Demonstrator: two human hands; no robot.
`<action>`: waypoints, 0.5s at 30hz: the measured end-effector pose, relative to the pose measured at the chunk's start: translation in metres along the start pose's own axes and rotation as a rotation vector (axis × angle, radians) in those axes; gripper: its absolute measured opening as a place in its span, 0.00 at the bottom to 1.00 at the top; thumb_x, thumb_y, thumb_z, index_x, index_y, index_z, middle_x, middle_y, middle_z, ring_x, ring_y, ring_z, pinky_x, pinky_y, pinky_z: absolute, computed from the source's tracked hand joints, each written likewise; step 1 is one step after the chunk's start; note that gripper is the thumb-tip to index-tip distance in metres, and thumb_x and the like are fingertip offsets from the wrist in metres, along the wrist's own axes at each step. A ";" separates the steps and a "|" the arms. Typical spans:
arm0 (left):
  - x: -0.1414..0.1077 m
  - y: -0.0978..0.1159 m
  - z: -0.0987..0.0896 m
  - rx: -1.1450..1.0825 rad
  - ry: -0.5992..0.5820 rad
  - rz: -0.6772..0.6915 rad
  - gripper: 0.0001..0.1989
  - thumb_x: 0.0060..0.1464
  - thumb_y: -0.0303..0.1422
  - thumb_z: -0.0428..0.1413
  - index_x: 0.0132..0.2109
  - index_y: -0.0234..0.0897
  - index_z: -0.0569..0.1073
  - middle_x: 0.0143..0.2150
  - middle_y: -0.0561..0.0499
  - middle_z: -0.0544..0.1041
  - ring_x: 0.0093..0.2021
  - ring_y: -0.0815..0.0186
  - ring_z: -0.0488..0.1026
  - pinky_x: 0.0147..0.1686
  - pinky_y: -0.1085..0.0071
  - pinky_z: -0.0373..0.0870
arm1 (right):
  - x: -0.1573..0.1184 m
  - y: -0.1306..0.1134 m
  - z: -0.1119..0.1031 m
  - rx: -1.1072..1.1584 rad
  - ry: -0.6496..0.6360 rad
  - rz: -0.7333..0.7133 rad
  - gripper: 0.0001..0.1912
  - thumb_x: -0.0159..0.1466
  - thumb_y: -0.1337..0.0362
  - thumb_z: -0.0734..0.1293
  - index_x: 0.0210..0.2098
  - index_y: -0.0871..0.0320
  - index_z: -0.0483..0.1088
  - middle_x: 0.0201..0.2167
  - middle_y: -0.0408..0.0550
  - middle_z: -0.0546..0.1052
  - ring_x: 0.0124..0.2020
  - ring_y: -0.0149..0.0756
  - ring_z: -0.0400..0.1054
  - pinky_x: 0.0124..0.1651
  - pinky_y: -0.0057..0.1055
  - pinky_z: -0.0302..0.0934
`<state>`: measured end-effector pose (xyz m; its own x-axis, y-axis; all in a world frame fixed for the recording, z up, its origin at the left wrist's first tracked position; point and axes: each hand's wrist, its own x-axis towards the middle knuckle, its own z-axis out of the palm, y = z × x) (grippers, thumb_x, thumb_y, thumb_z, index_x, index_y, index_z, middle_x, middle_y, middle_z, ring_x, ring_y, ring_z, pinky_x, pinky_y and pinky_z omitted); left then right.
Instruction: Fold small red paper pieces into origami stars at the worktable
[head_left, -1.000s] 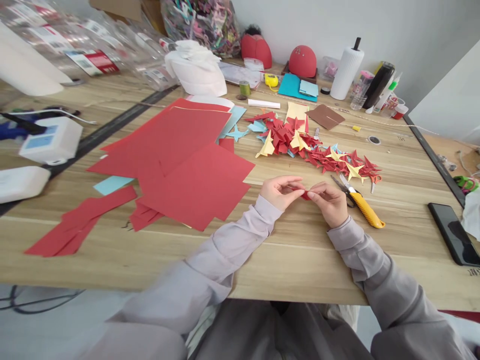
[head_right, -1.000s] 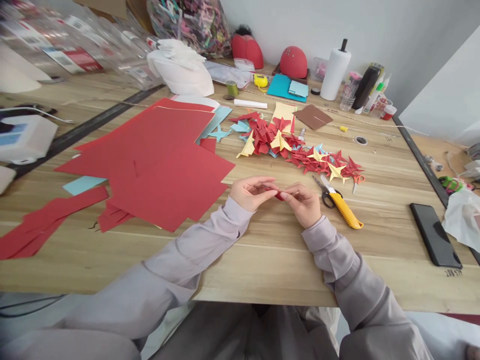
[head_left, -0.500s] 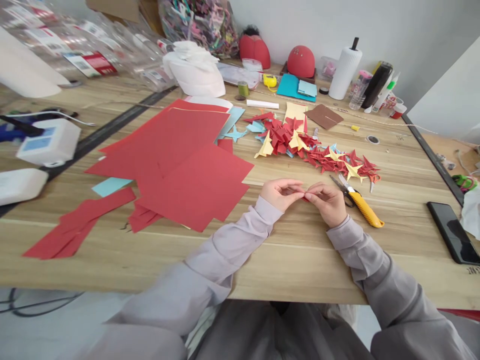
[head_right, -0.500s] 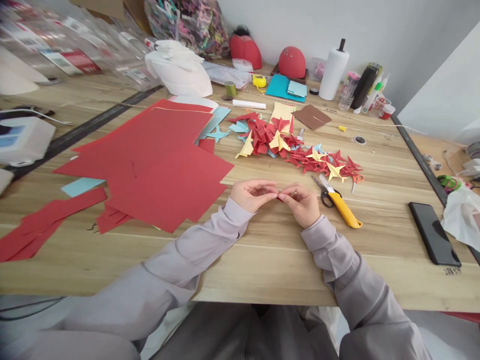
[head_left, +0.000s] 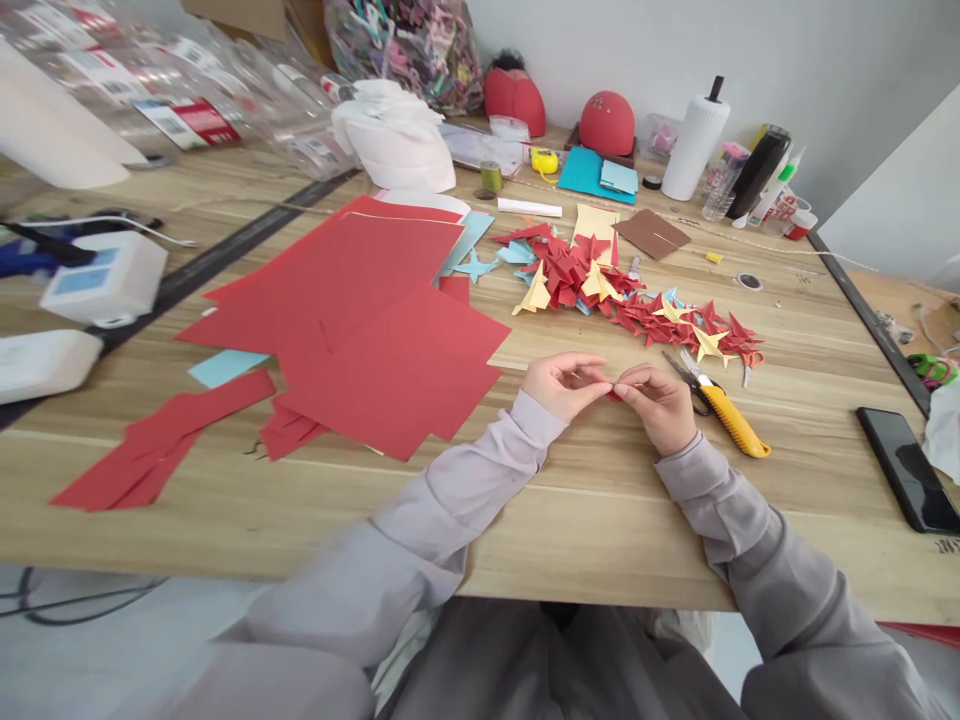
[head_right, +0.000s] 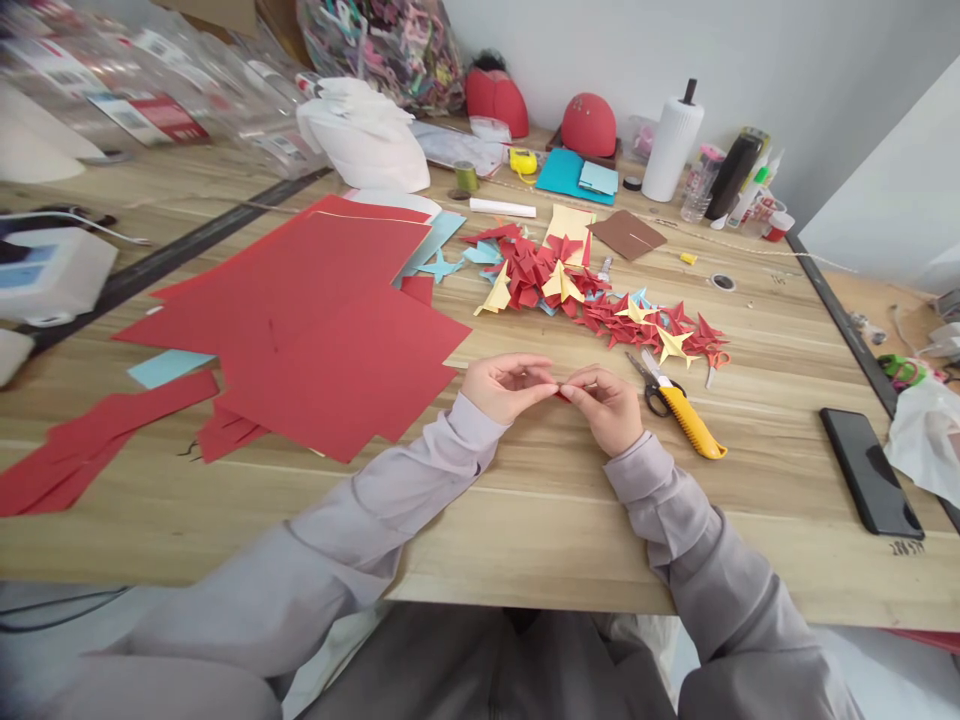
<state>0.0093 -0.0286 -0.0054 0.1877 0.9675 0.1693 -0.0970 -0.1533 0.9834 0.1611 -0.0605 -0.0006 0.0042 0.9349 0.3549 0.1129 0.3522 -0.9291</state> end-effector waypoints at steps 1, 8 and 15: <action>0.001 0.000 0.000 -0.006 0.005 -0.004 0.20 0.34 0.35 0.65 0.37 0.31 0.76 0.29 0.46 0.79 0.28 0.66 0.75 0.28 0.72 0.72 | 0.000 0.000 0.000 -0.005 0.022 0.000 0.08 0.53 0.58 0.71 0.25 0.56 0.72 0.25 0.45 0.73 0.30 0.33 0.67 0.35 0.33 0.64; 0.001 0.005 0.000 -0.047 0.015 -0.078 0.21 0.33 0.36 0.65 0.37 0.30 0.76 0.30 0.44 0.79 0.25 0.65 0.75 0.18 0.74 0.71 | 0.000 0.004 -0.001 0.028 0.008 0.031 0.08 0.51 0.59 0.72 0.28 0.55 0.74 0.28 0.45 0.74 0.31 0.33 0.68 0.34 0.32 0.65; 0.000 0.001 0.001 -0.091 0.001 -0.077 0.20 0.31 0.35 0.66 0.35 0.29 0.76 0.28 0.44 0.79 0.26 0.64 0.75 0.23 0.71 0.74 | 0.000 0.005 -0.003 -0.022 -0.015 -0.062 0.02 0.53 0.64 0.71 0.27 0.54 0.75 0.27 0.45 0.75 0.31 0.33 0.68 0.36 0.33 0.64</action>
<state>0.0105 -0.0288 -0.0040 0.1973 0.9759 0.0930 -0.1707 -0.0593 0.9835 0.1641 -0.0593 -0.0047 -0.0179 0.9118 0.4103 0.1344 0.4088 -0.9027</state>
